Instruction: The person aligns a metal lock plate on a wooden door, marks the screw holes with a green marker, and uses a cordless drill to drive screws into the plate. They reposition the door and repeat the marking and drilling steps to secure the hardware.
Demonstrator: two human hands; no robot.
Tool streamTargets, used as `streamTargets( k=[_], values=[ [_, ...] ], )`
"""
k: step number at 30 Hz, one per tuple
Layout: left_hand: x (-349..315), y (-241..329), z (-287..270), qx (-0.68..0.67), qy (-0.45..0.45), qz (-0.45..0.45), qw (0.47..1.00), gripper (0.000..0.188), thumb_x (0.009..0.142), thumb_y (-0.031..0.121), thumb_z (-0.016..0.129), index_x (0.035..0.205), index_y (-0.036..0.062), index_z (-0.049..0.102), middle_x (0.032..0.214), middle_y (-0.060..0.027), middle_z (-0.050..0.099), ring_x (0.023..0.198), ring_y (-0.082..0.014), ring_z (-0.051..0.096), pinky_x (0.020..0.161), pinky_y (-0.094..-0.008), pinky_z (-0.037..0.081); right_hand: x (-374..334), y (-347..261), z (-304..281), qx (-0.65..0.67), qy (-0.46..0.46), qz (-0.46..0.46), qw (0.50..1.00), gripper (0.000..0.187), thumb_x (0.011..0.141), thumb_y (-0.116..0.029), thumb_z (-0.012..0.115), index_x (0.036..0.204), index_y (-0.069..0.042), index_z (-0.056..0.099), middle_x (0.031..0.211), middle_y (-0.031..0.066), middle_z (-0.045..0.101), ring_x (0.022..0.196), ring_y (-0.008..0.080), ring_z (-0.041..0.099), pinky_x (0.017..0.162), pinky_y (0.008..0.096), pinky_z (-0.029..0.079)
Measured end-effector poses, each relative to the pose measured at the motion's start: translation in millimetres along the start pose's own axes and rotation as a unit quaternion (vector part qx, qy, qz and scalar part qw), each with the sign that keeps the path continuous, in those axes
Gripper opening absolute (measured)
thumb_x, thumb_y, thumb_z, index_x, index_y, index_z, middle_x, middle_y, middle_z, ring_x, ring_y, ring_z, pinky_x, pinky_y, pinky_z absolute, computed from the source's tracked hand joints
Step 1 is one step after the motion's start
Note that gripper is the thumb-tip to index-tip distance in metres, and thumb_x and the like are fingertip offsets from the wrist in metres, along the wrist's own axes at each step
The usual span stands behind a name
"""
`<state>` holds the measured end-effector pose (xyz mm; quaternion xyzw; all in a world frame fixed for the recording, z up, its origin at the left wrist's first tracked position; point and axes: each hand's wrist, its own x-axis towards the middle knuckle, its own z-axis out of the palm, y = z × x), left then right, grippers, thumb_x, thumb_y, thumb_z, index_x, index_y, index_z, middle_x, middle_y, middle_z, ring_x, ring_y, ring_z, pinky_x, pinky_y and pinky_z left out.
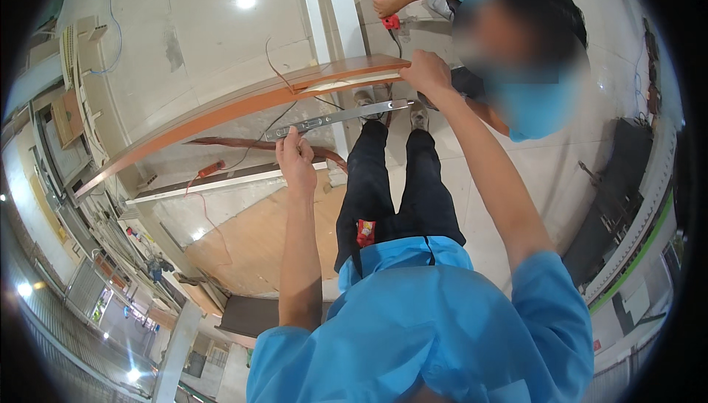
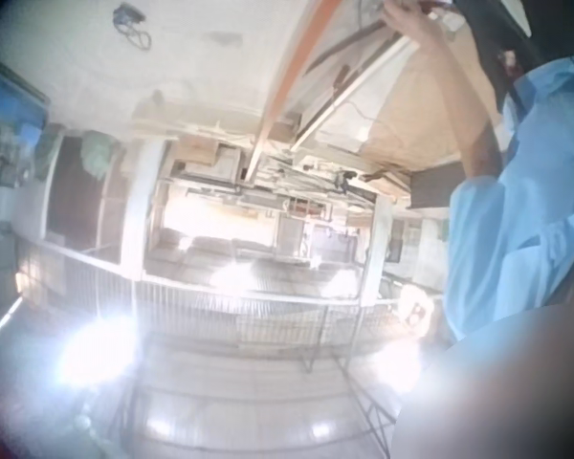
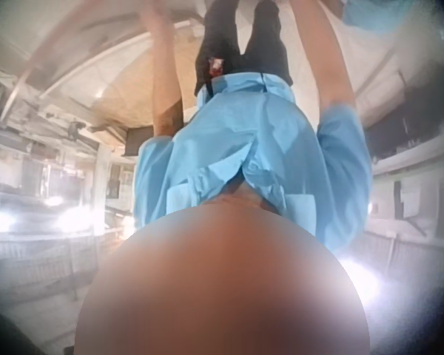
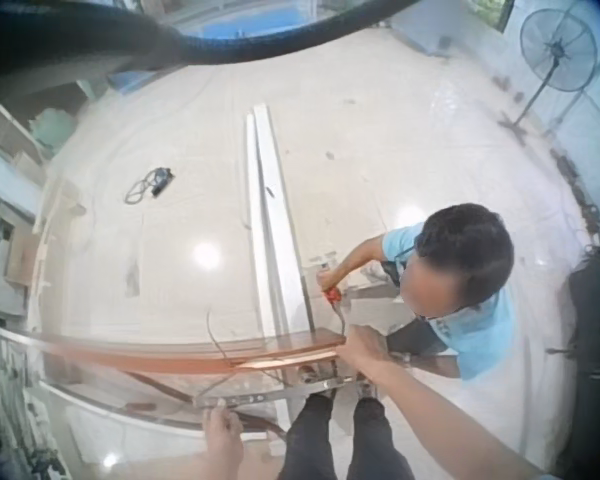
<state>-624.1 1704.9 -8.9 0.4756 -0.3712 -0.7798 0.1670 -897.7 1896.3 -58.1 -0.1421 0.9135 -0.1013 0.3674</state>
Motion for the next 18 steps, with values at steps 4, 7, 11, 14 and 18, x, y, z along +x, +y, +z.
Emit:
streamTargets(
  k=[4,7,11,14,18],
  values=[
    [-7,-4,11,-0.008,0.028,0.005,1.000,0.020,0.103,0.015,0.060,0.086,0.0139,0.048,0.064,0.0060,0.041,0.050,-0.0033,0.031,0.045,-0.0235,0.021,1,2,-1,0.021,-0.006,0.013,1.000,0.042,0.076,-0.030,0.072,0.101,0.004,0.072,0.099,0.0250,0.074,0.100,0.0394,0.072,0.089,0.0470,0.057],
    [-18,-12,16,-0.011,0.037,0.013,0.999,0.014,0.103,0.015,0.059,0.092,0.0124,0.051,0.066,0.0050,0.045,0.050,-0.0033,0.033,0.045,-0.0230,0.022,-1,1,6,0.026,0.017,-0.015,0.999,0.043,0.077,-0.028,0.071,0.104,0.004,0.070,0.100,0.0247,0.073,0.102,0.0399,0.071,0.089,0.0474,0.056],
    [-37,-27,18,0.000,0.054,0.020,0.998,0.022,0.102,0.024,0.059,0.089,0.0071,0.056,0.067,-0.0008,0.053,0.045,-0.0056,0.032,0.044,-0.0242,0.023,8,9,12,0.026,0.007,-0.047,0.999,0.039,0.078,-0.028,0.071,0.105,0.000,0.069,0.100,0.0272,0.072,0.102,0.0387,0.071,0.089,0.0482,0.056],
    [-45,-35,23,-0.005,0.079,0.014,0.997,0.022,0.102,0.025,0.060,0.089,0.0074,0.056,0.070,-0.0011,0.054,0.046,-0.0055,0.033,0.044,-0.0242,0.023,19,28,7,0.089,-0.058,-0.083,0.991,0.034,0.079,-0.026,0.070,0.102,-0.002,0.068,0.096,0.0270,0.071,0.099,0.0399,0.070,0.085,0.0496,0.054],
    [-41,-43,35,-0.029,0.074,0.029,0.996,0.015,0.103,0.019,0.059,0.093,0.0090,0.054,0.078,-0.0020,0.059,0.048,-0.0040,0.033,0.045,-0.0230,0.023,31,65,5,0.078,-0.033,-0.081,0.993,0.031,0.082,-0.023,0.068,0.102,0.000,0.064,0.094,0.0236,0.070,0.093,0.0390,0.069,0.078,0.0448,0.053]
  ],
)
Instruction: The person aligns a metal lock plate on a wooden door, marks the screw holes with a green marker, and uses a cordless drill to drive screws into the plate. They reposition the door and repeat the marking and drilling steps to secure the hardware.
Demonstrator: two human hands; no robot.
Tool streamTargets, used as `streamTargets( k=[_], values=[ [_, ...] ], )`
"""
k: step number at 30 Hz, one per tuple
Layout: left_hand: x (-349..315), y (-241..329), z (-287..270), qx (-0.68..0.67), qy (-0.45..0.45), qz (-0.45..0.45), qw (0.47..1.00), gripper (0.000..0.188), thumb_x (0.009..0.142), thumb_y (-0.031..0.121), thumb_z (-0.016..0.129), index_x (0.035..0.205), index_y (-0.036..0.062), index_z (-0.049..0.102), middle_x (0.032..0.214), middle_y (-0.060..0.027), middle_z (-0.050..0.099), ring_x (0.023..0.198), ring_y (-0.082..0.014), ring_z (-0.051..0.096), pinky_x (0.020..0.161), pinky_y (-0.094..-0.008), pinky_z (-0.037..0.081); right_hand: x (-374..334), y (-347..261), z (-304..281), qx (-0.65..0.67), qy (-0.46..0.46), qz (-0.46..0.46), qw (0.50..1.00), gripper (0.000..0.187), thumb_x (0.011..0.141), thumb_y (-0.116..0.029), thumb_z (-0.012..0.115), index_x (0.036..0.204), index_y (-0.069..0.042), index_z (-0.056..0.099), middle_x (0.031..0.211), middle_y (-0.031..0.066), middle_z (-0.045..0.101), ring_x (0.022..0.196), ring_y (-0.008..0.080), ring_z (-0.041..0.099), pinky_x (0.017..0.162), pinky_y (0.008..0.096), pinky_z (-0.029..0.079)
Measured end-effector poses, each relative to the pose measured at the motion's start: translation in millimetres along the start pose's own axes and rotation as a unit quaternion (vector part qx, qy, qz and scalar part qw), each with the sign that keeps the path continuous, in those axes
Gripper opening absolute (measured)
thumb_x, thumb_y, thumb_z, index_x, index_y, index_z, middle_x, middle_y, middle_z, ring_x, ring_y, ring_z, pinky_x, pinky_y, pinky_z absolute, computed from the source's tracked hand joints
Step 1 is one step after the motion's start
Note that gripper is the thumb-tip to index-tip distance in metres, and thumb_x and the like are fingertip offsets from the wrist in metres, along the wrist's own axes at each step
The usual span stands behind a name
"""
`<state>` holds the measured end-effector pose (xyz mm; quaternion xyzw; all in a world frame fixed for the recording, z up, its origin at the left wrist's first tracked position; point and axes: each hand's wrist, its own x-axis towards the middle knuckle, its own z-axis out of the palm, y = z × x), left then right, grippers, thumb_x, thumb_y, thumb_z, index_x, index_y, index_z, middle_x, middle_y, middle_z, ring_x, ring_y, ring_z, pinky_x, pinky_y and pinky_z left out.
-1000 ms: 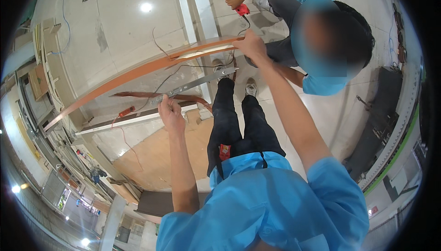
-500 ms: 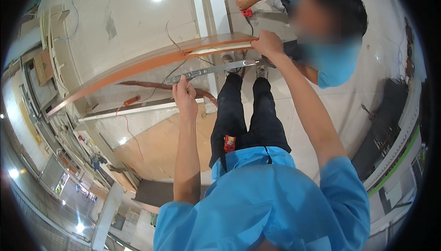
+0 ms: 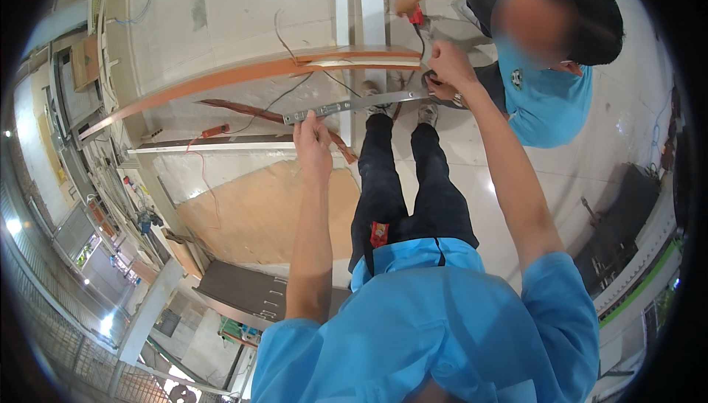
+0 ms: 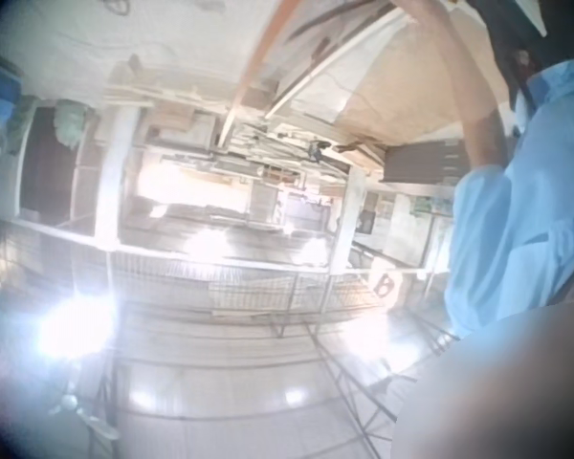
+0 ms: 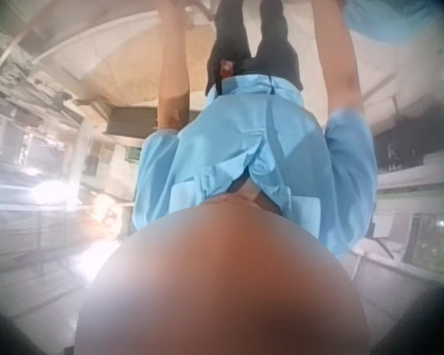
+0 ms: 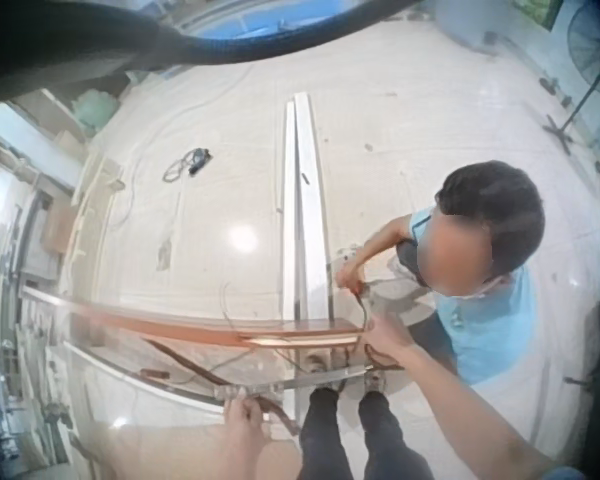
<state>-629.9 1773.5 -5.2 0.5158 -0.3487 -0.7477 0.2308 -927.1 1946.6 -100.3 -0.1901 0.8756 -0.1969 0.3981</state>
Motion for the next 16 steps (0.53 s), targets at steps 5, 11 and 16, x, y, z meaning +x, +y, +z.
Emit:
streamTargets(
  k=[5,11,16],
  values=[
    [16,-13,17,0.009,-0.044,0.001,0.999,0.014,0.103,0.017,0.060,0.094,0.0092,0.054,0.073,0.0024,0.052,0.048,-0.0039,0.034,0.045,-0.0228,0.024,-43,37,-10,0.118,0.115,0.024,0.986,0.038,0.093,-0.026,0.066,0.122,-0.003,0.060,0.104,0.0178,0.071,0.090,0.0251,0.071,0.076,0.0376,0.056],
    [31,-30,45,-0.005,-0.092,-0.059,0.994,0.020,0.103,0.021,0.062,0.088,0.0112,0.052,0.066,0.0047,0.045,0.049,-0.0054,0.034,0.047,-0.0236,0.025,-101,47,1,0.627,-0.076,0.067,0.772,0.033,0.106,-0.030,0.055,0.130,-0.008,0.058,0.104,0.0064,0.068,0.087,0.0144,0.067,0.076,0.0303,0.054],
    [34,-37,79,0.056,-0.084,-0.100,0.990,0.027,0.101,0.028,0.066,0.088,0.0077,0.054,0.061,0.0037,0.043,0.049,-0.0069,0.035,0.046,-0.0250,0.025,-100,86,19,0.663,0.020,0.025,0.748,0.031,0.105,-0.028,0.057,0.131,-0.010,0.058,0.108,0.0057,0.068,0.087,0.0151,0.067,0.082,0.0307,0.054]
  ],
)
